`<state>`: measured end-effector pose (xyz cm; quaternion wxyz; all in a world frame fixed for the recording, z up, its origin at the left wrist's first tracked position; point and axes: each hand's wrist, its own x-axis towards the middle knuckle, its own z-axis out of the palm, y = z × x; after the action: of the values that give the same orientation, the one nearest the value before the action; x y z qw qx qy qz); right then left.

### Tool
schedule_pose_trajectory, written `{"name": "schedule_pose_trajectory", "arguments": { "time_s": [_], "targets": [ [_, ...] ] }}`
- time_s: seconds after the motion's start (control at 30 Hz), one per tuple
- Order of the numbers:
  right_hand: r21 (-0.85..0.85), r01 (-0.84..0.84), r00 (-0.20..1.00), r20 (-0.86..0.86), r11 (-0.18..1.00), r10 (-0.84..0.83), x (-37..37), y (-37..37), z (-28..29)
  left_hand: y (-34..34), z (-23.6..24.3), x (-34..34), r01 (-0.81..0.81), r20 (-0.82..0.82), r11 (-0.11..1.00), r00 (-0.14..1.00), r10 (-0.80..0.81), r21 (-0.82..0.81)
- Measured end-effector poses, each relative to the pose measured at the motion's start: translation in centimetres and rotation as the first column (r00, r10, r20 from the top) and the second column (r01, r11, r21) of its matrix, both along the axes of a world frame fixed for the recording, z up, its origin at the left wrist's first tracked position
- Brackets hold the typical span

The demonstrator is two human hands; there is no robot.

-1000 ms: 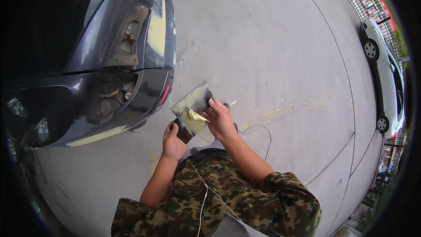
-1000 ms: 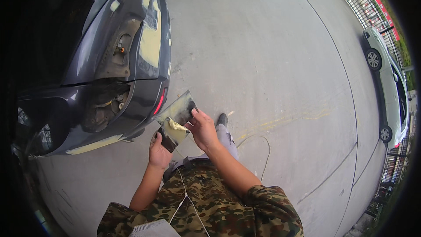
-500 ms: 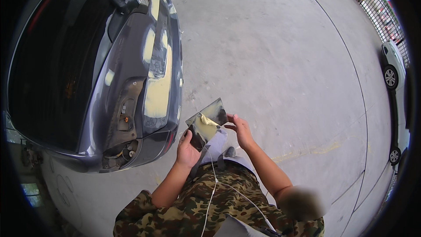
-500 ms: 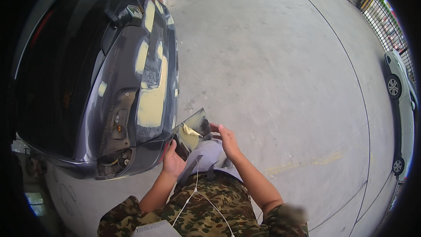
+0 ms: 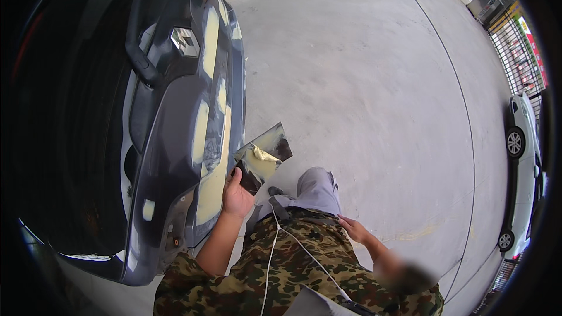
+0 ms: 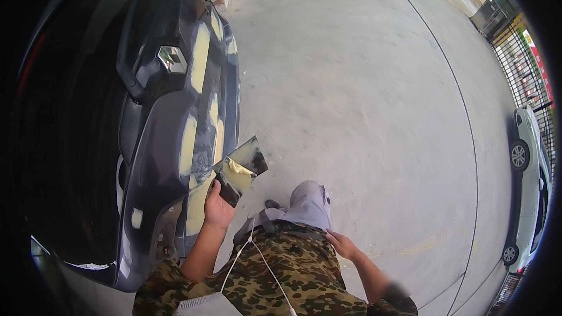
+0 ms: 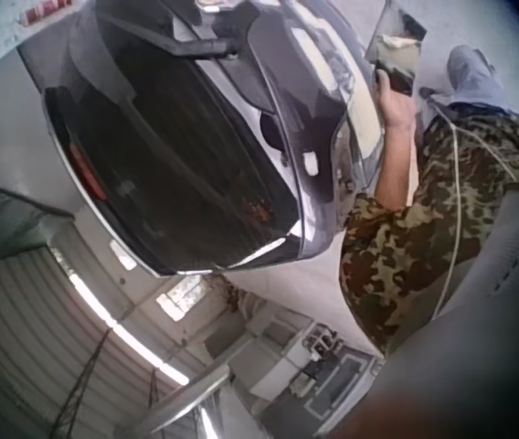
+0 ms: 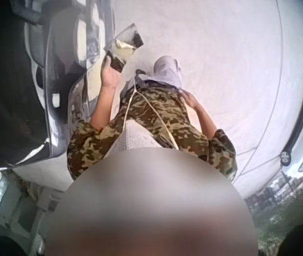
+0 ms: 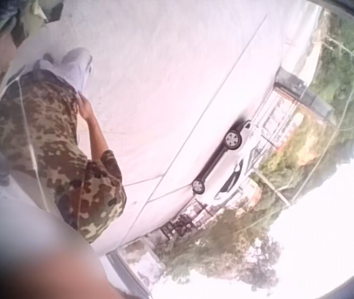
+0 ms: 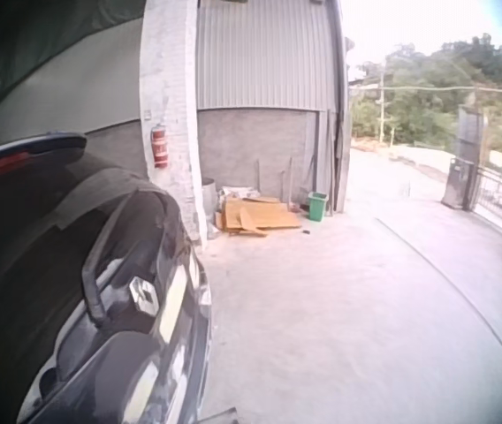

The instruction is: The person applies a beige body filler to the rear quarter panel and bumper area of a dark gray car using a metal spreader. They repeatedly scoop filler from a container and smooth it over the surface, working around the wheel arch and along the bumper edge.

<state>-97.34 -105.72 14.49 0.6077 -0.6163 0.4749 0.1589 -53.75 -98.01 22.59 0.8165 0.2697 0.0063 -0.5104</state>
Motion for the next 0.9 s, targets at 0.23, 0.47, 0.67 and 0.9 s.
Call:
{"name": "schedule_pose_trajectory", "arguments": {
  "time_s": [0.23, 0.47, 0.67, 0.9],
  "targets": [
    [-0.457, -0.131, 0.987, 0.024, 0.880, 0.160, 23.3, -27.2, -7.0, -5.5, -2.1, 2.8, -0.344, 0.004, 0.932, 0.938, 0.346, 0.116],
    [-0.473, 0.263, 0.668, 0.718, 0.841, 0.195, 65.3, -43.0, -2.9, -10.4, 2.1, -0.7, -0.609, 0.107, 0.752, 0.790, 0.604, 0.251],
    [-0.370, 0.387, 0.500, 0.854, 0.845, 0.145, 83.3, -47.6, 4.4, -15.4, 2.7, -1.8, -0.698, 0.082, 0.564, 0.657, 0.749, 0.441],
    [-0.389, 0.337, 0.484, 0.852, 0.857, 0.197, 81.9, -39.9, 3.1, -11.4, 2.2, -5.3, -0.703, 0.048, 0.519, 0.615, 0.787, 0.486]
  ]
}}
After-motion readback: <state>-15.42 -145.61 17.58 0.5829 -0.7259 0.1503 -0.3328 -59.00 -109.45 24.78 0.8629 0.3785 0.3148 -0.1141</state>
